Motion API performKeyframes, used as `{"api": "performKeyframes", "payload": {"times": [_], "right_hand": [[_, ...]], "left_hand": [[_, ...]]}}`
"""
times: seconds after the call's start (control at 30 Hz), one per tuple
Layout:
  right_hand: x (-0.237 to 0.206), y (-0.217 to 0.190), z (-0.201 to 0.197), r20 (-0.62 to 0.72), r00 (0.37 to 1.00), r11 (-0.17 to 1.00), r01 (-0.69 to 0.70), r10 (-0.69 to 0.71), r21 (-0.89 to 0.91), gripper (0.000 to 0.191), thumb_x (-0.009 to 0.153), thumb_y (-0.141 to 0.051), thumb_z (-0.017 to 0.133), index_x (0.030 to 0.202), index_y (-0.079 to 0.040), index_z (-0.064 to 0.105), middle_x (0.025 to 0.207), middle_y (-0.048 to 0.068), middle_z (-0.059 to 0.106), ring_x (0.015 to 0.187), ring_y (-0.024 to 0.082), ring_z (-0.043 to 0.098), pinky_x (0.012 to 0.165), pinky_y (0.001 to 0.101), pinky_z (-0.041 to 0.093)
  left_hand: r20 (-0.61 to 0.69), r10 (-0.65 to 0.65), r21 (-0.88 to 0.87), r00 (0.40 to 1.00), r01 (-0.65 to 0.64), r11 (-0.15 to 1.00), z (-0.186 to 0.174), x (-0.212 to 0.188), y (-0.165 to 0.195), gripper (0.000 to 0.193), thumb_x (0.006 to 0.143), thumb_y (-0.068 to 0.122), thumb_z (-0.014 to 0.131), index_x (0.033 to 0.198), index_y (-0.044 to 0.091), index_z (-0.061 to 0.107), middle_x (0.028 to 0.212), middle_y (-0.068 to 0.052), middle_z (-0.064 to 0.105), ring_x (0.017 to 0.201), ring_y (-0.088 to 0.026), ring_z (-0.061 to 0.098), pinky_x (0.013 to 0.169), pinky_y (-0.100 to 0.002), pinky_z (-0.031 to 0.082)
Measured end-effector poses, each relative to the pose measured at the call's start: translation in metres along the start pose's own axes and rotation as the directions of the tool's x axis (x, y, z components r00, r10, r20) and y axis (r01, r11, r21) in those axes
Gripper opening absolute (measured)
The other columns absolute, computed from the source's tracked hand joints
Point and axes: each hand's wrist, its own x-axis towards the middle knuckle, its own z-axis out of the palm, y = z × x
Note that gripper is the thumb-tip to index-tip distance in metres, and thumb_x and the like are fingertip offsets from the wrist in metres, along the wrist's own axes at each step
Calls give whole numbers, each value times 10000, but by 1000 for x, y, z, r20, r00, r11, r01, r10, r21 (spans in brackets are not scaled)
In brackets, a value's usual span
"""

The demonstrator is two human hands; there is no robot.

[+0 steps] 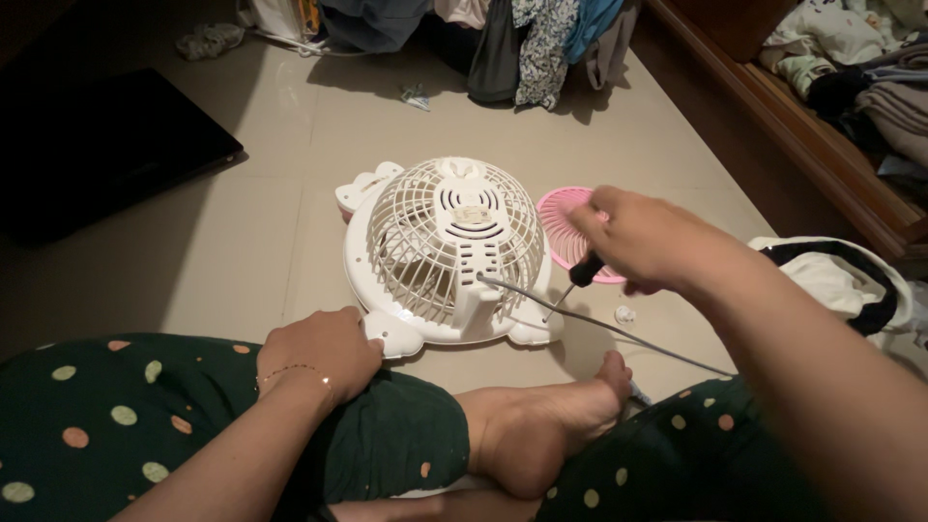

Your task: The person sits on the floor and uses a screwdriver to disassemble a small Hello Kitty desk fan. They unscrew and remove the pink front grille, flip the fan over, and unscrew the rear housing screws while routing the power cord.

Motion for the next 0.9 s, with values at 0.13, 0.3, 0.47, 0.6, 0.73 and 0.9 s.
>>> {"api": "performKeyframes", "payload": {"times": [0.13, 0.3, 0.47, 0.6, 0.73, 0.9], "right_hand": [[7, 3, 0, -89, 986, 989, 137, -141, -51, 360, 1009, -280, 492, 1078, -14, 724, 806, 200, 742, 704, 285, 719, 702, 402, 553], [18, 21, -2, -81, 954, 952, 278, -290, -129, 290, 910, -268, 641, 1087, -40, 661, 869, 143, 734, 782, 273, 704, 736, 407, 549], [21, 25, -7, 55, 905, 899, 426, -422, -106, 279, 837, -223, 706, 1061, -62, 666, 910, 142, 736, 827, 272, 684, 753, 402, 536], [19, 21, -5, 21, 950, 950, 312, -312, 26, 319, 896, -301, 694, 1101, -67, 624, 908, 119, 730, 807, 246, 718, 735, 383, 559], [19, 17, 4, -68, 984, 963, 177, -167, 202, 466, 1063, -409, 422, 1079, -1, 648, 799, 164, 705, 648, 283, 718, 634, 394, 578], [19, 20, 5, -152, 963, 969, 238, -225, 71, 275, 1001, -295, 568, 1077, -46, 656, 767, 162, 711, 605, 257, 680, 611, 400, 547]], "left_hand": [[0, -1, 0, 1000, 1, 1000, 0, 1, -1, 417, 971, 439, 534, 1289, 207, 671, 1225, -62, 738, 1138, -276, 714, 986, -430, 556], [16, -10, -4, 1000, 10, 1000, 0, 1, 0, 429, 971, 454, 541, 1302, 208, 657, 1225, -62, 737, 1149, -274, 708, 994, -431, 551], [8, -3, 2, 1000, 3, 1000, -1, 0, 1, 427, 977, 457, 538, 1304, 212, 657, 1231, -60, 736, 1159, -271, 704, 996, -428, 549], [10, -4, 5, 1000, 4, 1000, -3, 0, 1, 428, 981, 464, 533, 1309, 215, 650, 1231, -54, 733, 1161, -266, 703, 992, -424, 549], [21, -5, 11, 1000, 5, 1000, -3, 0, 0, 430, 983, 466, 533, 1305, 208, 653, 1220, -56, 742, 1152, -259, 708, 989, -419, 552], [22, -9, -2, 1000, 9, 1000, -2, 1, -1, 424, 978, 461, 535, 1300, 214, 655, 1228, -52, 731, 1158, -267, 701, 1003, -424, 538]]}}
